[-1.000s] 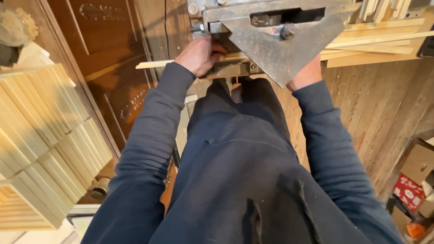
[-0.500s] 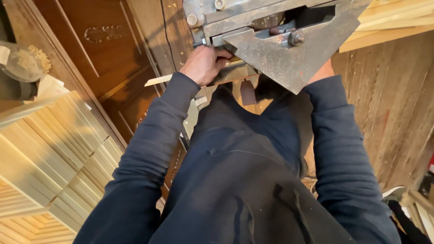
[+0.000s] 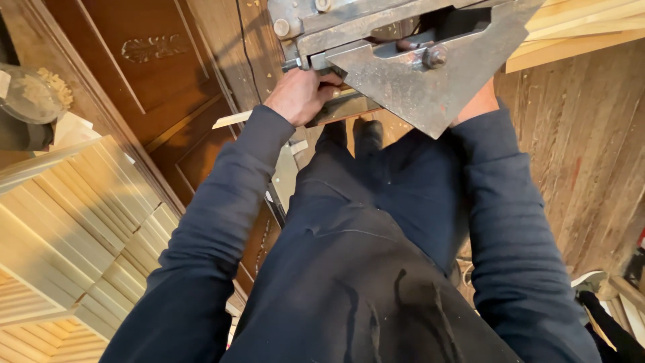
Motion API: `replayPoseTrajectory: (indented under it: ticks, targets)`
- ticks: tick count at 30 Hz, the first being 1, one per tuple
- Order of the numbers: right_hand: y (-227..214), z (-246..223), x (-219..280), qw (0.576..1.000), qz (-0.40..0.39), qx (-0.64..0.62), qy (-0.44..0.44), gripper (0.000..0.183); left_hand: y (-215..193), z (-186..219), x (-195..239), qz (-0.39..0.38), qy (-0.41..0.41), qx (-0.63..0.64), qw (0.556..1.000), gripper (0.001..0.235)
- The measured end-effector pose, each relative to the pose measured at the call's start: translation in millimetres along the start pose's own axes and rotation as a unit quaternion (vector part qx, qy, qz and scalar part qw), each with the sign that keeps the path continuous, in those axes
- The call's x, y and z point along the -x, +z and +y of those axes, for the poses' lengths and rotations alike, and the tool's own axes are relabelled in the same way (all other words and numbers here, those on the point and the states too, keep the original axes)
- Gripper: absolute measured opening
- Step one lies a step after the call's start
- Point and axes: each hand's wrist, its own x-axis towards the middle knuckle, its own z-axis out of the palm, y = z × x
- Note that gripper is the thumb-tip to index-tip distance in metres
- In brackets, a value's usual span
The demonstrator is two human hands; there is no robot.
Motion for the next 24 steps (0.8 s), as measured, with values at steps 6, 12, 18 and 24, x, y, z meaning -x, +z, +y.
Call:
replayPoseTrajectory:
  ticks: [6,12,18,24]
  targets:
    - [7.0,27.1,4.7,0.986,0.016,0.159,-0.050,0.036,-6.5,8.6,1.9,-0.005,0.003,-0.004,1.000,0.026]
    - [6.8,28.1,4.2,0.972,0.023,0.199,-0.123,0.035,-7.5,5.3,1.8,-0.004,0.032,-0.001,0.999,0.027]
    - [10.1,35.1,5.5,0.978,0.036,0.174,-0.105,0.032,-6.1,3.6,0.4,-0.016,0.022,0.007,1.000,0.027]
    - [8.2,26.6,4.0,0.980,0.036,0.162,-0.107,0.033,-7.8,6.4,1.6,-0.009,0.026,0.012,1.000,0.026]
